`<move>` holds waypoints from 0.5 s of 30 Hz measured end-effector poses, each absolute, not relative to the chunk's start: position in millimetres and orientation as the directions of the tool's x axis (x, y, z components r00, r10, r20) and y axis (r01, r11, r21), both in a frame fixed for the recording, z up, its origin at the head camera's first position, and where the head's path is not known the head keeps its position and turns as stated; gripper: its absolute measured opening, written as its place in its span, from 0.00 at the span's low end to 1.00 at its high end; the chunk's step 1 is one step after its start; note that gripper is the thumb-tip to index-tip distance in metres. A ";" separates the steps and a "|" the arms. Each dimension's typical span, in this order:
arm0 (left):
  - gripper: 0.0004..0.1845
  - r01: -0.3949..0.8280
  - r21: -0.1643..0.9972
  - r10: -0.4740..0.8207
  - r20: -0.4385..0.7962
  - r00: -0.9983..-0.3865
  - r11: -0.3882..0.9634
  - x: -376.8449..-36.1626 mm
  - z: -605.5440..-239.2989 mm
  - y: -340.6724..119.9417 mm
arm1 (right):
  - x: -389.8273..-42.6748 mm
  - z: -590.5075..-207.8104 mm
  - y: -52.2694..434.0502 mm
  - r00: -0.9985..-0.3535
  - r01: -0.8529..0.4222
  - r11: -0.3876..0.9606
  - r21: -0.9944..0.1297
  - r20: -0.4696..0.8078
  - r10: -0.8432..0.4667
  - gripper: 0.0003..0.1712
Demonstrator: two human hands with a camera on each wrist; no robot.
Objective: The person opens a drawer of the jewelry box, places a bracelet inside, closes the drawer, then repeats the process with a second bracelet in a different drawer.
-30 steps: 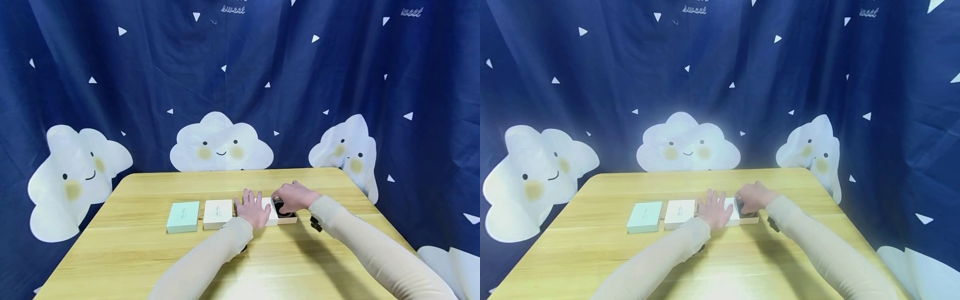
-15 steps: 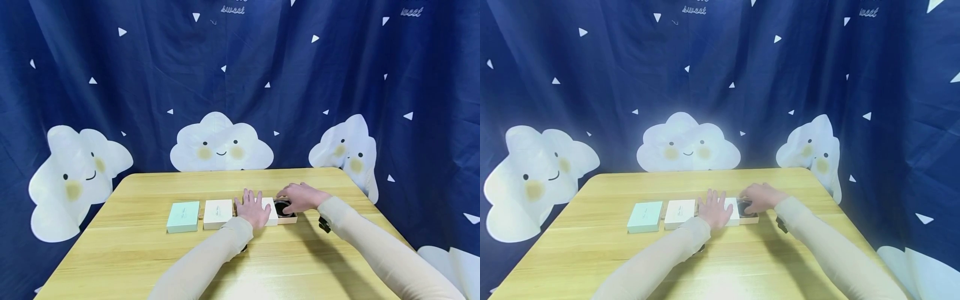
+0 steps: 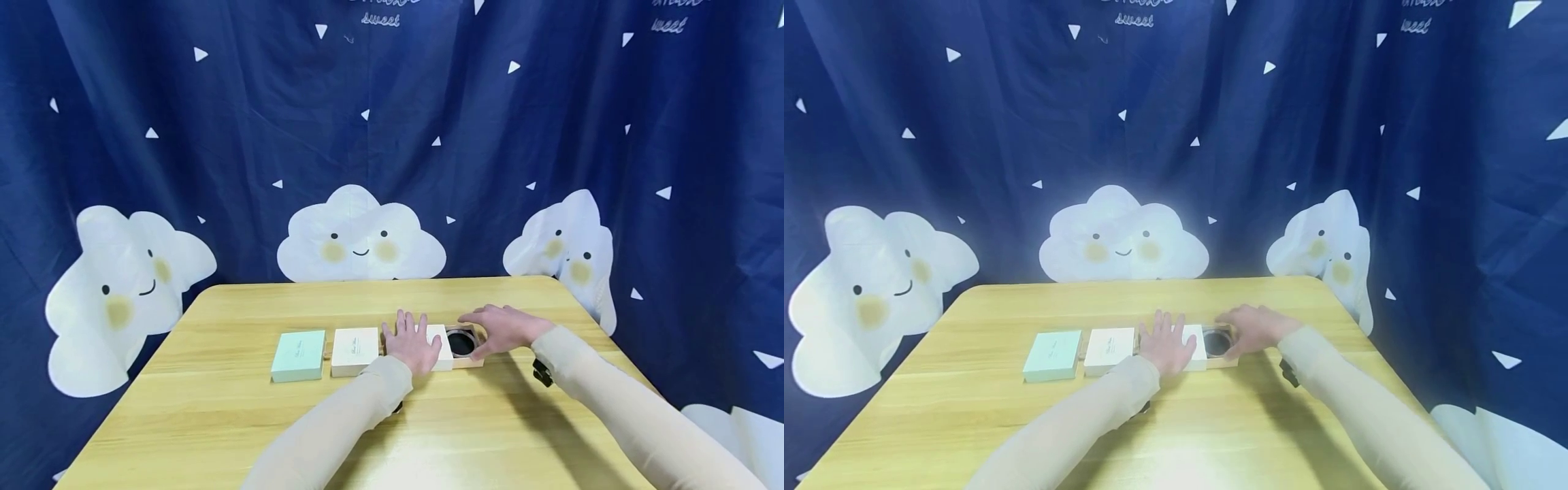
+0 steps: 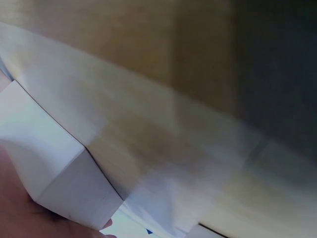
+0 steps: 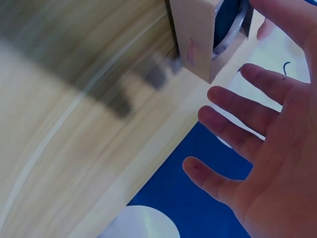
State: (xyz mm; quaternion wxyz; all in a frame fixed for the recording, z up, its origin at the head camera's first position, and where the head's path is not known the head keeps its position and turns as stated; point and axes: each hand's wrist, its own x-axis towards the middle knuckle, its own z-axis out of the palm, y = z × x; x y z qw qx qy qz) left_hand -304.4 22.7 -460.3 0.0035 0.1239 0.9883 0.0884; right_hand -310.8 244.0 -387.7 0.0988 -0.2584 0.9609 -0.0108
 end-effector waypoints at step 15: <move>0.37 0.237 0.172 0.236 0.027 -0.972 0.956 -306.2 -464.3 24.7 | -303.3 -393.7 253.9 -0.844 -0.487 0.863 -0.136 -0.179 -0.505 0.55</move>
